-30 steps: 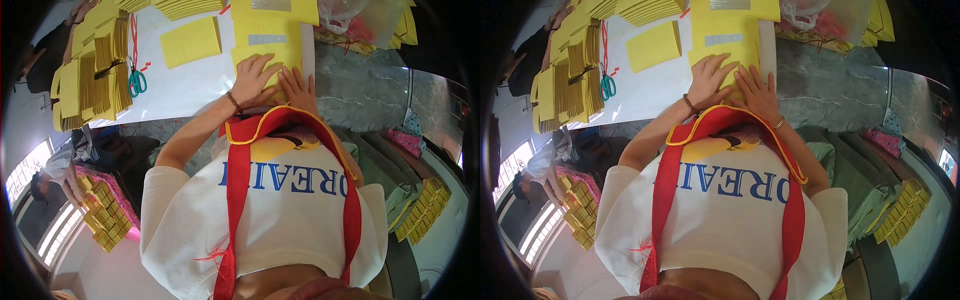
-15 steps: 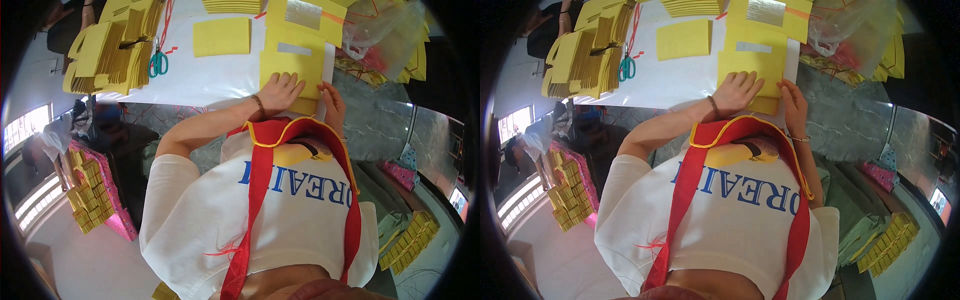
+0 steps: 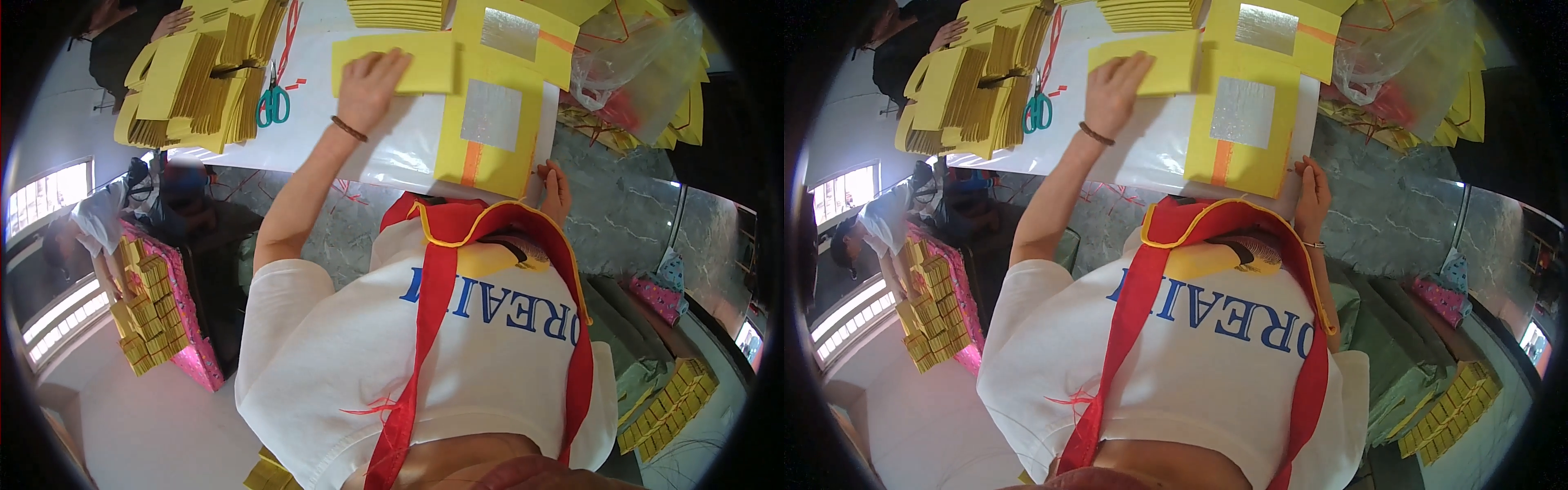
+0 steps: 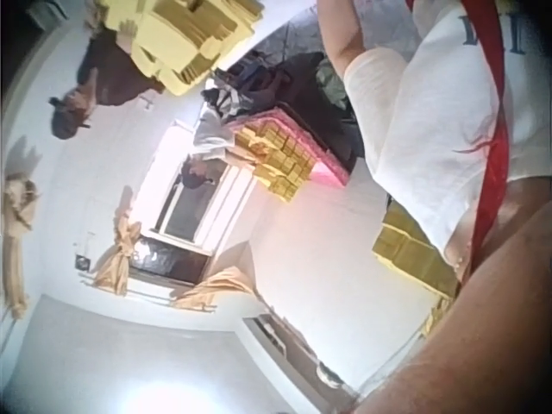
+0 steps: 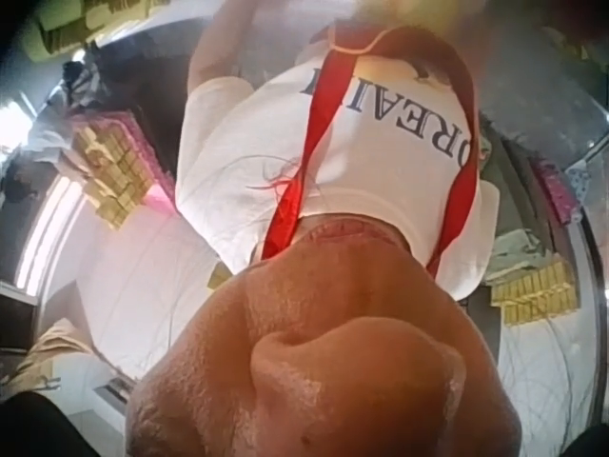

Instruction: Folding stacks of joss paper with silver foil inlays.

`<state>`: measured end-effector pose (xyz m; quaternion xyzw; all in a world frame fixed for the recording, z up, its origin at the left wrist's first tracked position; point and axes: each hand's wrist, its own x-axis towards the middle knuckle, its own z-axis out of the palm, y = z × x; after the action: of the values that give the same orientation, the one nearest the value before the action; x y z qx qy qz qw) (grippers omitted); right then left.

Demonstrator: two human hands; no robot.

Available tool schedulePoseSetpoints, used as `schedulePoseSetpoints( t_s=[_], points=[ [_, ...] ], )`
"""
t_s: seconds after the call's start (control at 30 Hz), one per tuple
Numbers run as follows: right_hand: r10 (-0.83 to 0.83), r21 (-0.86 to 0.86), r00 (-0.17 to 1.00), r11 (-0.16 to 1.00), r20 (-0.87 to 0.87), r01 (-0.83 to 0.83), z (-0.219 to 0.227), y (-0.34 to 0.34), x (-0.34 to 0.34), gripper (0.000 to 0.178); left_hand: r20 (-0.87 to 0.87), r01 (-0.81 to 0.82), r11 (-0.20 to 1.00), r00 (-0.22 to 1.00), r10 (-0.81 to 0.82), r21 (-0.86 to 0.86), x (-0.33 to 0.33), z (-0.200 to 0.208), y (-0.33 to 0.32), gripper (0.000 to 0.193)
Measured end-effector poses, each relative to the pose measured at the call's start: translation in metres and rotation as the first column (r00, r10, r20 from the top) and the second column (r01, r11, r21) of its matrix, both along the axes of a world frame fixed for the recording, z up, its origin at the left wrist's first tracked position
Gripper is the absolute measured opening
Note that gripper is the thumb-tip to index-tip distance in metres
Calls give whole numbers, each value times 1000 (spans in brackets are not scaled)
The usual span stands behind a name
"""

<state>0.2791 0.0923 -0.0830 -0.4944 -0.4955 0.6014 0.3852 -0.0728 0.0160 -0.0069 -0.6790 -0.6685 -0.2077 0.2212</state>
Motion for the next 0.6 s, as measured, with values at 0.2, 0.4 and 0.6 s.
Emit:
schedulePoseSetpoints(
  t_s=[0.2,0.4,0.6],
  points=[
    [35,-7,999,999,12,-35,-3,3,-2,28,-55,-77,991,996,71,-111,-37,-33,-4,49],
    [25,-3,999,1000,30,-25,-5,4,-4,27,-34,-40,972,999,33,-230,-45,-47,-6,52],
    [30,-14,999,999,31,-30,-8,7,-5,27,67,28,922,998,-2,-385,-52,-52,-9,53]
  ],
)
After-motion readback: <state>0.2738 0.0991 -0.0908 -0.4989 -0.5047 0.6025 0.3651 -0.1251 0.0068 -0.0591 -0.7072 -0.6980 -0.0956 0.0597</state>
